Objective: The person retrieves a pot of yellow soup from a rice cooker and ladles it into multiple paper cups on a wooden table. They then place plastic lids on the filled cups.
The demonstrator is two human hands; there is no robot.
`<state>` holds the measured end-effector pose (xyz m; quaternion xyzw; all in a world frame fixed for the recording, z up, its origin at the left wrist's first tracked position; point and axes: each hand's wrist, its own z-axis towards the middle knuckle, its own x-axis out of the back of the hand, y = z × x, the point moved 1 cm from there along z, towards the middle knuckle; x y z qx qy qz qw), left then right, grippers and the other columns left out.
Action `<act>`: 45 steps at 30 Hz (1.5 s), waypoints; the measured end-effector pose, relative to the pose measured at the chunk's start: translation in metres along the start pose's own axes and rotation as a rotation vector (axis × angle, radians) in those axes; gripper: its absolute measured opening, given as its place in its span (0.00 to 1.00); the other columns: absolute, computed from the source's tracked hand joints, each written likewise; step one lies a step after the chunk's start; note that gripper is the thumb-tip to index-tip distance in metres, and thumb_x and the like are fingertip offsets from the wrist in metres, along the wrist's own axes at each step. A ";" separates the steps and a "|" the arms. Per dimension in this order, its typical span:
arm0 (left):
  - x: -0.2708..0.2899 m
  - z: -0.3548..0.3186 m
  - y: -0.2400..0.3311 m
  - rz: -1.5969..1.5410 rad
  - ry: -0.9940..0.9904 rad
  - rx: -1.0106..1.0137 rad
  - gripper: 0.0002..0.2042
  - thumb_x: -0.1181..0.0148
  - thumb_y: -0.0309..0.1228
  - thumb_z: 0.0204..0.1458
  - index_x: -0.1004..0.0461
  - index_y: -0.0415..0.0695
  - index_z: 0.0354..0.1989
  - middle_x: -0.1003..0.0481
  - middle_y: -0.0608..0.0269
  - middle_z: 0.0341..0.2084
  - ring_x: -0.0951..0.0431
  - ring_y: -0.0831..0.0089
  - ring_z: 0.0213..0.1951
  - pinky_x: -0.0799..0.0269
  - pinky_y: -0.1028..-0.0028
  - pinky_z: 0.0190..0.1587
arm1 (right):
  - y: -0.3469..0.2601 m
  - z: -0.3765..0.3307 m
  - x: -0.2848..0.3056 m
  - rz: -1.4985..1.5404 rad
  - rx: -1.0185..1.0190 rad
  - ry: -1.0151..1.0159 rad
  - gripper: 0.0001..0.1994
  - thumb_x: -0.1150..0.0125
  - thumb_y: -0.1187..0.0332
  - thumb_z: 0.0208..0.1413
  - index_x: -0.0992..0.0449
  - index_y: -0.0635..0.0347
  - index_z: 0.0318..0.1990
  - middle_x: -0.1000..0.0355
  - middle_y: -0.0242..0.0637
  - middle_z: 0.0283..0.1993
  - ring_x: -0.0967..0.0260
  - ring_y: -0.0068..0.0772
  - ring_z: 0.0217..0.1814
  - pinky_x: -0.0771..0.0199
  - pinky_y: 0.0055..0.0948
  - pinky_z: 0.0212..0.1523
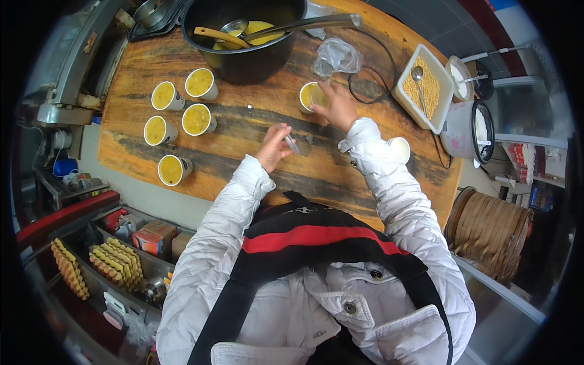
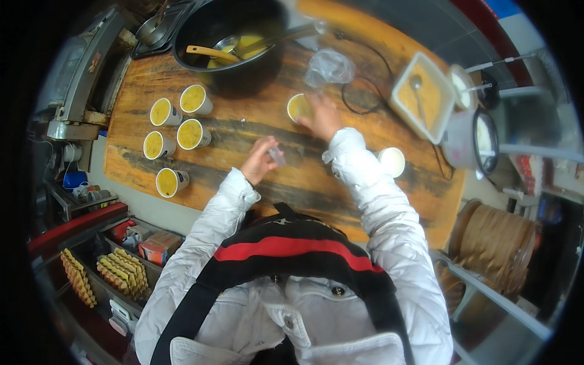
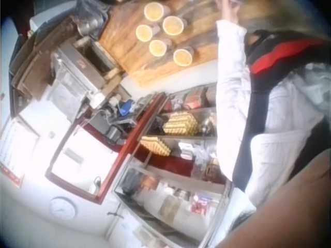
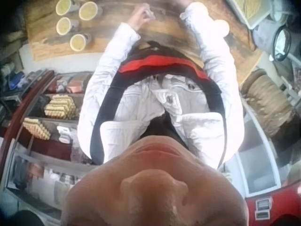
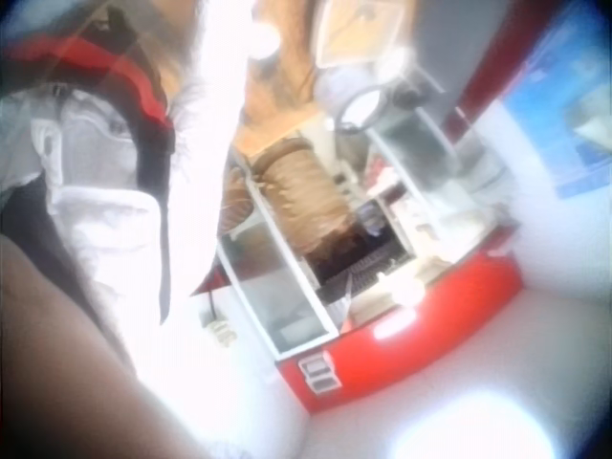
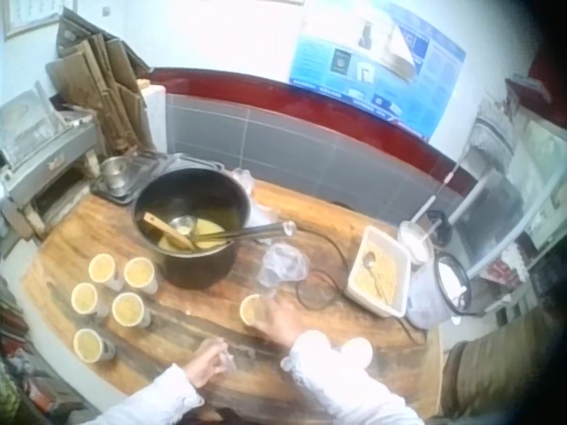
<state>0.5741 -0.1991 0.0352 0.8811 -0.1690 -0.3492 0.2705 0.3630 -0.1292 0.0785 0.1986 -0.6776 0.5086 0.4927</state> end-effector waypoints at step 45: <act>0.057 0.022 -0.028 -0.071 -0.055 0.108 0.27 0.46 0.42 0.56 0.46 0.50 0.62 0.34 0.60 0.51 0.29 0.65 0.49 0.33 0.64 0.51 | -0.020 0.039 -0.085 -0.455 -0.086 0.389 0.26 0.48 0.51 0.54 0.34 0.53 0.58 0.34 0.36 0.56 0.40 0.40 0.59 0.43 0.42 0.54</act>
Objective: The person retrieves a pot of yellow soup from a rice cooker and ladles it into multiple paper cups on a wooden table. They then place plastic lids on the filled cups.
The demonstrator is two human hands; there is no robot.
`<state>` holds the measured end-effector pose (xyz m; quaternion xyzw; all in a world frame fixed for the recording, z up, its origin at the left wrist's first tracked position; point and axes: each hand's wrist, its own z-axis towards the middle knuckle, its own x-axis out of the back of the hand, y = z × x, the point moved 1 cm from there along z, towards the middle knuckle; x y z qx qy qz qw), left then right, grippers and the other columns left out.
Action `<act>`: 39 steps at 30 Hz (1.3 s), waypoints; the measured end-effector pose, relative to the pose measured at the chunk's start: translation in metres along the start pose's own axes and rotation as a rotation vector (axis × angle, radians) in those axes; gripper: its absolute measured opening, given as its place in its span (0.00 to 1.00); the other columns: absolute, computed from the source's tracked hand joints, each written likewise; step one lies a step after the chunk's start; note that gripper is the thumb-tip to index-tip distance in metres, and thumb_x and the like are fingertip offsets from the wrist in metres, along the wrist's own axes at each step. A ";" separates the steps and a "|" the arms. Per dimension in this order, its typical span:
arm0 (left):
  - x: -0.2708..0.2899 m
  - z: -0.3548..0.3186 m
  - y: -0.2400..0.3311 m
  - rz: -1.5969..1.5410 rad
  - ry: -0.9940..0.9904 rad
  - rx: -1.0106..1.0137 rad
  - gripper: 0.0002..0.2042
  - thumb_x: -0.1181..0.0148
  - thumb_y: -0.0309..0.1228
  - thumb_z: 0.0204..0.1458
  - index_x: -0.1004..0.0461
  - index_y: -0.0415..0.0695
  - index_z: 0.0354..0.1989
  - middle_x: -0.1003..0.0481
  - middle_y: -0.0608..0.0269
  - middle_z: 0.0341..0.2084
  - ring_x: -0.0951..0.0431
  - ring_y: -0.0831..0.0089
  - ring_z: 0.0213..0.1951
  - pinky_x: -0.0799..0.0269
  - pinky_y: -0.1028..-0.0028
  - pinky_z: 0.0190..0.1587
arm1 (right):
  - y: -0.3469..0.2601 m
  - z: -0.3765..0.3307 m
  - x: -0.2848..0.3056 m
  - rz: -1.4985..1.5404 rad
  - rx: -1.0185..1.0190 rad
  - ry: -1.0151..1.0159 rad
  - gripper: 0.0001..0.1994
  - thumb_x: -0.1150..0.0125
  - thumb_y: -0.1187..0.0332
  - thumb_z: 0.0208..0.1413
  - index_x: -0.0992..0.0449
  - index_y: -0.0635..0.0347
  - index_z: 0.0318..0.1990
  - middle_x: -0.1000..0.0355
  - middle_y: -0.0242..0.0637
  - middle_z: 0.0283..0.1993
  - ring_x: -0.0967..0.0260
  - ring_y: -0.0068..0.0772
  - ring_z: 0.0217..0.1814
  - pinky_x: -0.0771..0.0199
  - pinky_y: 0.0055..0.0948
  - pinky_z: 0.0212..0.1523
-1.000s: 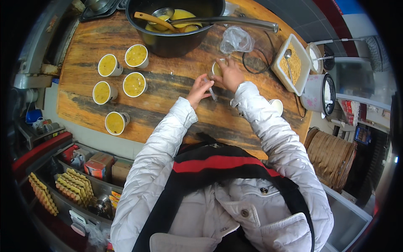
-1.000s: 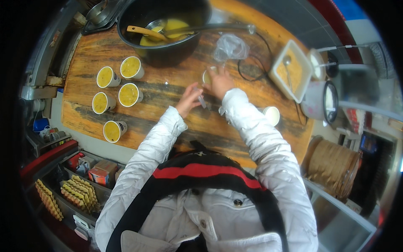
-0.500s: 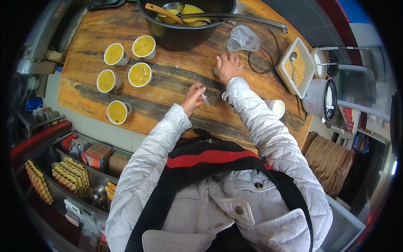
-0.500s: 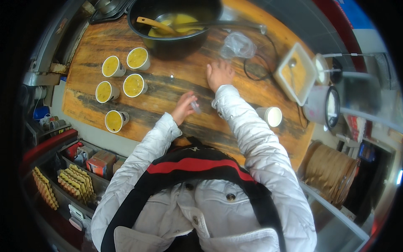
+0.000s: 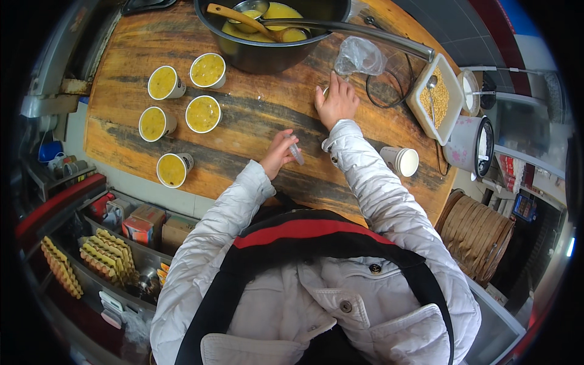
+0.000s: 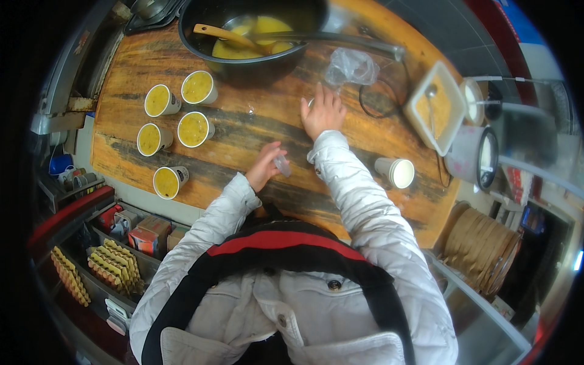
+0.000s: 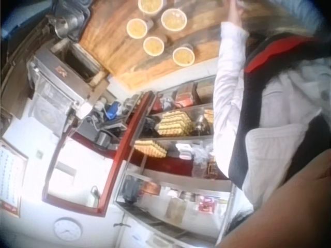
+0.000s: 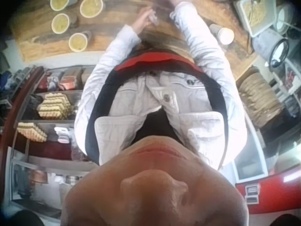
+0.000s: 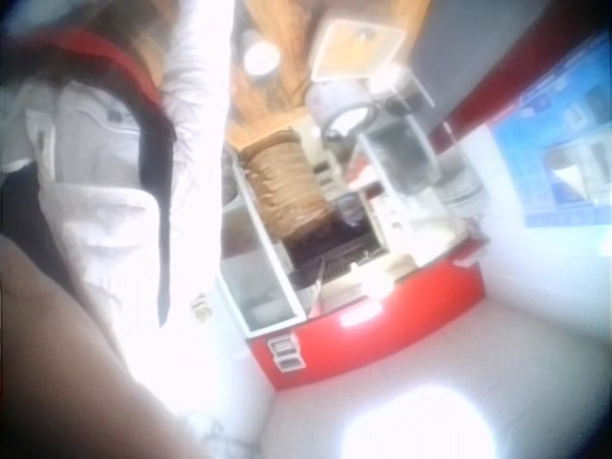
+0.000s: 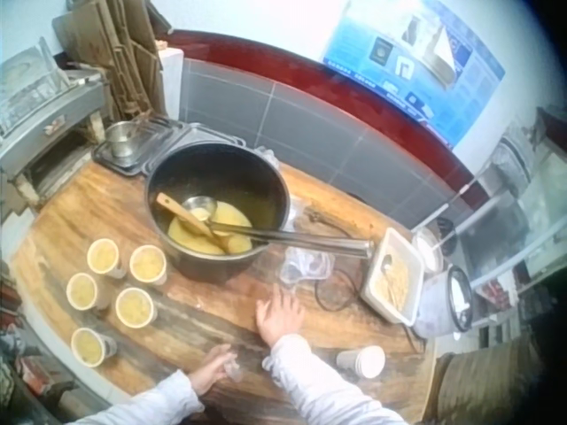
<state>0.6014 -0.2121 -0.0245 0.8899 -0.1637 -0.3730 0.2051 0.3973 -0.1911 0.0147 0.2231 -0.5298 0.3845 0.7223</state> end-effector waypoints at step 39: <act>0.017 -0.059 -0.035 -0.054 0.146 -0.119 0.28 0.48 0.45 0.57 0.48 0.48 0.63 0.35 0.56 0.51 0.29 0.61 0.50 0.32 0.63 0.50 | 0.045 -0.006 0.007 0.262 0.495 -0.157 0.29 0.42 0.49 0.49 0.32 0.57 0.55 0.40 0.49 0.60 0.45 0.54 0.62 0.45 0.49 0.61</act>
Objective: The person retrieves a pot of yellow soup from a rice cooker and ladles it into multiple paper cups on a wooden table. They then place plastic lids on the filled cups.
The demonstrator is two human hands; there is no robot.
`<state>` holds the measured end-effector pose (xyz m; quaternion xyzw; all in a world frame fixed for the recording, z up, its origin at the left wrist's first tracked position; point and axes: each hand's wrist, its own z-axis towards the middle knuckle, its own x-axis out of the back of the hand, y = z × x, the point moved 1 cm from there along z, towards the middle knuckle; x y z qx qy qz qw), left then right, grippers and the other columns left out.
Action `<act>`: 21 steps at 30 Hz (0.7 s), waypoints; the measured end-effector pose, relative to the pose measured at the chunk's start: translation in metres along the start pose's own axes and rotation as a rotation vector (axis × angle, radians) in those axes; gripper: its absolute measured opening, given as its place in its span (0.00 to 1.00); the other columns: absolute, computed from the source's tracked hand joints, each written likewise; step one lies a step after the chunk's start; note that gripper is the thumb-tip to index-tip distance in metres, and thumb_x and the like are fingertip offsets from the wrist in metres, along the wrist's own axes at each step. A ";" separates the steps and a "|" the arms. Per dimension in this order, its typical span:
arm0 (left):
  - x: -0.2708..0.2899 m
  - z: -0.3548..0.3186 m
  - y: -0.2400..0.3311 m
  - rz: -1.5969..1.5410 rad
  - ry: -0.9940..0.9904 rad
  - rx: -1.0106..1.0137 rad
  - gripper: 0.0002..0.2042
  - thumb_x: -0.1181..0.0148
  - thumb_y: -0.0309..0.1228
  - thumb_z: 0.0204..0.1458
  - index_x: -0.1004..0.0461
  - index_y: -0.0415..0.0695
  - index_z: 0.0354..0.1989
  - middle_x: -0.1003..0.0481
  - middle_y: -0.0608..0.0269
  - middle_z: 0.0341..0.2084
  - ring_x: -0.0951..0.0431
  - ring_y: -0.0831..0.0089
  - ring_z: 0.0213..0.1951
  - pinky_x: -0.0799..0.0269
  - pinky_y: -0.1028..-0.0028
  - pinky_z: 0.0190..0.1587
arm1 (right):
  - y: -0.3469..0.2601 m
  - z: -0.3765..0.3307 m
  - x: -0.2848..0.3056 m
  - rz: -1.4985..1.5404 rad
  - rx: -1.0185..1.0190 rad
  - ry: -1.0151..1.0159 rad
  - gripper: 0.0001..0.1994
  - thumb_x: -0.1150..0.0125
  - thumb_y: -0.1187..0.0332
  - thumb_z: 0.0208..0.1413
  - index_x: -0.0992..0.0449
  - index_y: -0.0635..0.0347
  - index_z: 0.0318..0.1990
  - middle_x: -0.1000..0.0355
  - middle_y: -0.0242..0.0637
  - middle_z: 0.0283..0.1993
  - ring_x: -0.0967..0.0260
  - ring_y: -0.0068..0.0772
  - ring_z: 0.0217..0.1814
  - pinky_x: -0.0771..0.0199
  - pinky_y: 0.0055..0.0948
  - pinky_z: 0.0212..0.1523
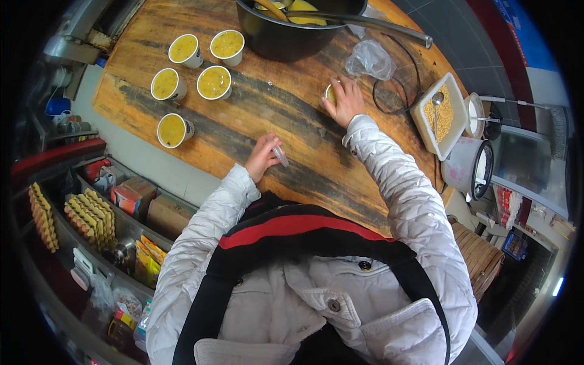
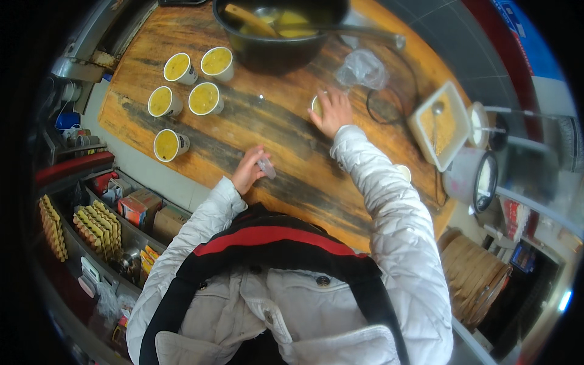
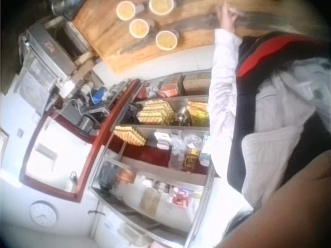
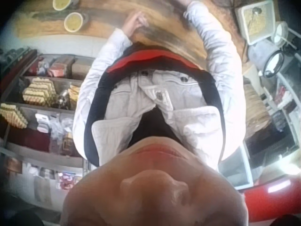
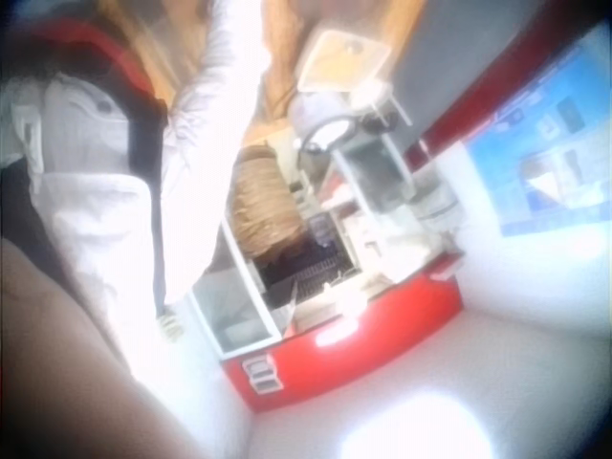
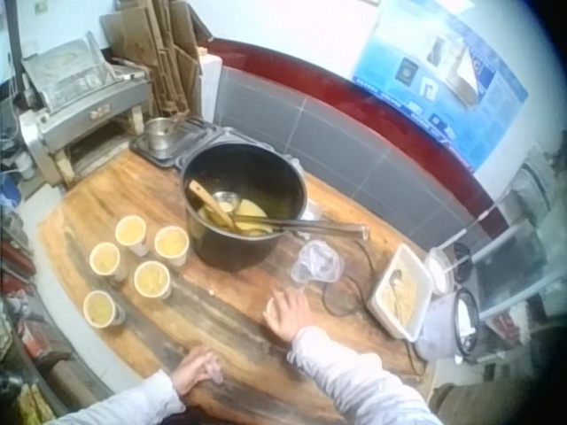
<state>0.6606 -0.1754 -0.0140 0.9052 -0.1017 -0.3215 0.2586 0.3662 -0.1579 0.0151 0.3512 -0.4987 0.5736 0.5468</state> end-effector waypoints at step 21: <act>-0.012 -0.005 0.033 -0.295 0.002 -0.106 0.24 0.44 0.49 0.54 0.38 0.47 0.52 0.33 0.56 0.49 0.29 0.60 0.49 0.31 0.57 0.53 | 0.068 -0.039 0.046 0.011 -0.450 -0.214 0.39 0.34 0.52 0.39 0.41 0.55 0.61 0.45 0.54 0.59 0.46 0.59 0.58 0.39 0.46 0.58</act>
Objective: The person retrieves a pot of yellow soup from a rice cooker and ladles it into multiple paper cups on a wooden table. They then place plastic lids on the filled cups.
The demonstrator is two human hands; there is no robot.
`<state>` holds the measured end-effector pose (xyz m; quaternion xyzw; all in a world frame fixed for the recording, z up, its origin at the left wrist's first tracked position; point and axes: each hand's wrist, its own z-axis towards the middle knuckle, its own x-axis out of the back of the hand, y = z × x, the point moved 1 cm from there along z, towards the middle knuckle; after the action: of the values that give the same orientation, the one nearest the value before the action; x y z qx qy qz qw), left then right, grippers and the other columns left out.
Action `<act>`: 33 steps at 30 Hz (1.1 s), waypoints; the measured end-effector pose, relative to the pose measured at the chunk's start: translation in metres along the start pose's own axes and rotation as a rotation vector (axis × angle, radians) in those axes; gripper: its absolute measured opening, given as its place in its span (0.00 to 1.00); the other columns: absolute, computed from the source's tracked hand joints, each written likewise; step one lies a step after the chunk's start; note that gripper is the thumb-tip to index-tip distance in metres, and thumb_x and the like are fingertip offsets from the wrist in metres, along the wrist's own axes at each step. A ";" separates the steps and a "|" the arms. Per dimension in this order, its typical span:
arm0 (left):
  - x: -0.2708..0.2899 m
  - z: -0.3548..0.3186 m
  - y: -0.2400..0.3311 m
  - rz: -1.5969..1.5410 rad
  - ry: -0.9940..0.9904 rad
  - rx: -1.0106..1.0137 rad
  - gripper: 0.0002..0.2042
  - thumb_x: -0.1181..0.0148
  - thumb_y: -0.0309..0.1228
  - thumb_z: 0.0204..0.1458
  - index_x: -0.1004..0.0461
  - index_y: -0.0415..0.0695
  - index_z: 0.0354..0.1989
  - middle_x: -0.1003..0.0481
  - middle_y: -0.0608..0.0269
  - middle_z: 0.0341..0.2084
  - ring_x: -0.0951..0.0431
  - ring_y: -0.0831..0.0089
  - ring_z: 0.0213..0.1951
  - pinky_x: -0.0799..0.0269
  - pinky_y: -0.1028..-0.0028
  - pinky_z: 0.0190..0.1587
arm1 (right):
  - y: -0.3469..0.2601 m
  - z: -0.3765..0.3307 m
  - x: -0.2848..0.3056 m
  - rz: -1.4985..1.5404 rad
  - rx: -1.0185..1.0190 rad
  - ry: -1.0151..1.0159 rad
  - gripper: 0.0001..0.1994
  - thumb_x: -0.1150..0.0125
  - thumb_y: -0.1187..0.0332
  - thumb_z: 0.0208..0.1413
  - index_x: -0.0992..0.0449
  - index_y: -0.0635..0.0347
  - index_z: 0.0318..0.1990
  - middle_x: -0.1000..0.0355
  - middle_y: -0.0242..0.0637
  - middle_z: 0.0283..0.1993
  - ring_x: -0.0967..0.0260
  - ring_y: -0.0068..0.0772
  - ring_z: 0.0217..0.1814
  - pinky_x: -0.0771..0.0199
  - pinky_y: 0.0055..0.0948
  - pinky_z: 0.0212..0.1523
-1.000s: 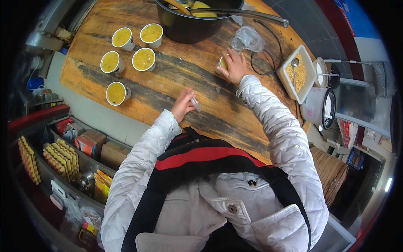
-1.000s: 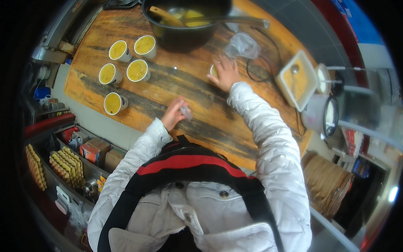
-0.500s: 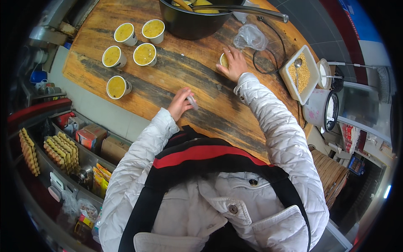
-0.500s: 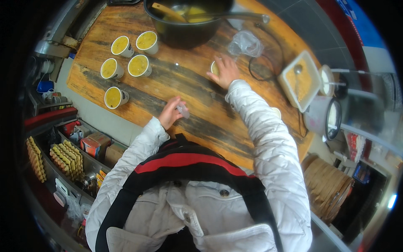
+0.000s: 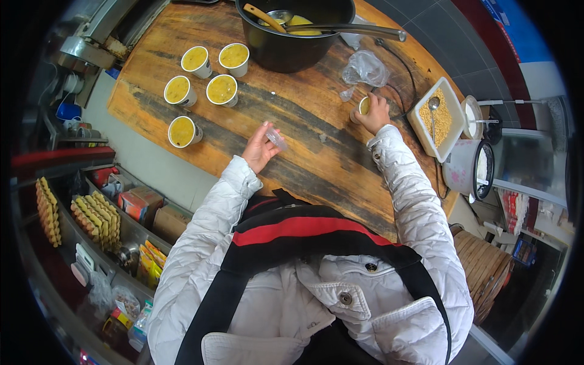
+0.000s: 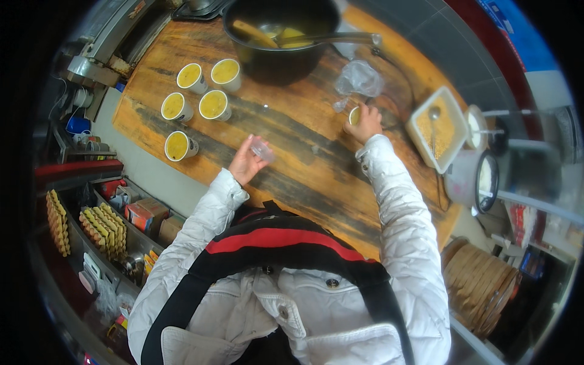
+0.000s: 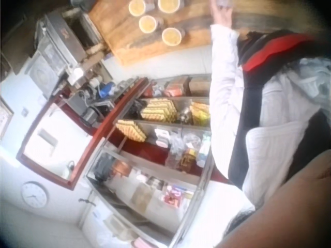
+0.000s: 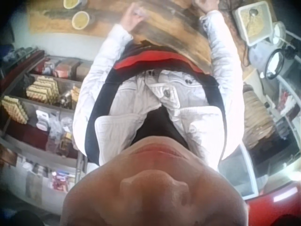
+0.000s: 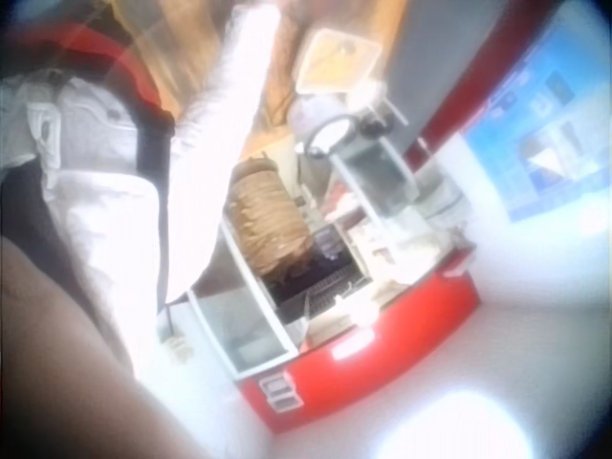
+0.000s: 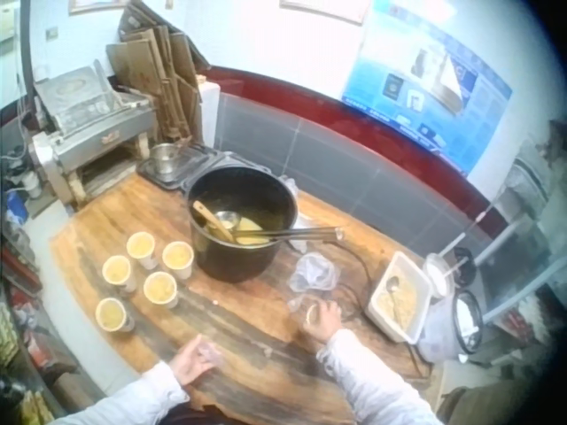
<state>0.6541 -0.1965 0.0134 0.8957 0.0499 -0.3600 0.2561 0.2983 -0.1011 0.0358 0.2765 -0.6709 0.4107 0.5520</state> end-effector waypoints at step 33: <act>0.069 0.031 0.085 -0.227 0.338 -0.477 0.16 0.53 0.39 0.60 0.36 0.41 0.50 0.30 0.53 0.41 0.28 0.64 0.43 0.31 0.64 0.46 | -0.361 0.053 -0.067 0.158 0.705 -0.112 0.34 0.34 0.51 0.43 0.34 0.57 0.58 0.39 0.55 0.57 0.43 0.56 0.59 0.40 0.44 0.57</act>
<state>0.7088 -0.2915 -0.0159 0.8461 0.2747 -0.2106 0.4053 0.5843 -0.3361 0.0570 0.4191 -0.5367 0.6424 0.3516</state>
